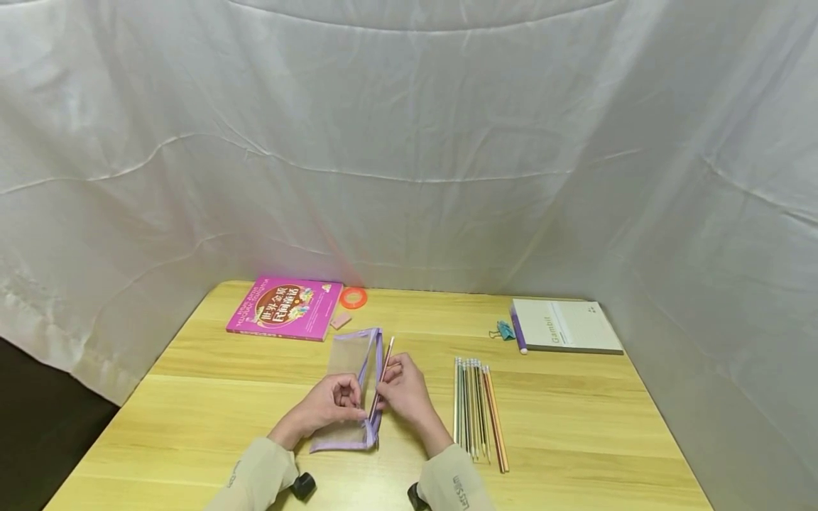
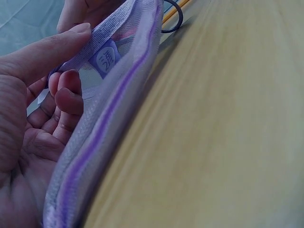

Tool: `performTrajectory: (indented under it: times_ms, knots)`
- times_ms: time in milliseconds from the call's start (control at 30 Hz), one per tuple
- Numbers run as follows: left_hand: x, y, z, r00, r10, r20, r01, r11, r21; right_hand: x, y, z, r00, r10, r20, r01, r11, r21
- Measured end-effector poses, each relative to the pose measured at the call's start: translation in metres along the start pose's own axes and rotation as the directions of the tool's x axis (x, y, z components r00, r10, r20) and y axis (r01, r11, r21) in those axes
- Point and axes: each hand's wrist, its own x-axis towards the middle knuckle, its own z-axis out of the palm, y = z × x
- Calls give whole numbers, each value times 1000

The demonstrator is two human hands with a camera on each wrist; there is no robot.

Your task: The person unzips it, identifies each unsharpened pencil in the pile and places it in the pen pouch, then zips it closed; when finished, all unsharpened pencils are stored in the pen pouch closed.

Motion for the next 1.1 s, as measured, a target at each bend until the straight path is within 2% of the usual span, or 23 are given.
performTrajectory:
  times_ms: [133, 300, 467, 767, 1100]
  knots:
    - [0, 0, 1, 1000, 2, -1, -2, 1000, -6, -1, 1, 2, 1000, 14, 18, -13, 1000, -16]
    - [0, -2, 3, 1000, 17, 0, -17, 1000, -3, -1, 4, 3, 999, -12, 34, 15, 994, -107]
    - [-3, -2, 3, 1000, 17, -3, -17, 1000, -8, -1, 4, 6, 998, -20, 58, 29, 988, -155]
    - [-4, -1, 0, 1000, 30, 1, -30, 999, -22, -1, 2, 12, 999, -23, 35, 31, 971, -239]
    - [-1, -2, -3, 999, 33, 3, -33, 996, -87, -1, -2, 12, 999, 1, 37, 8, 969, -248]
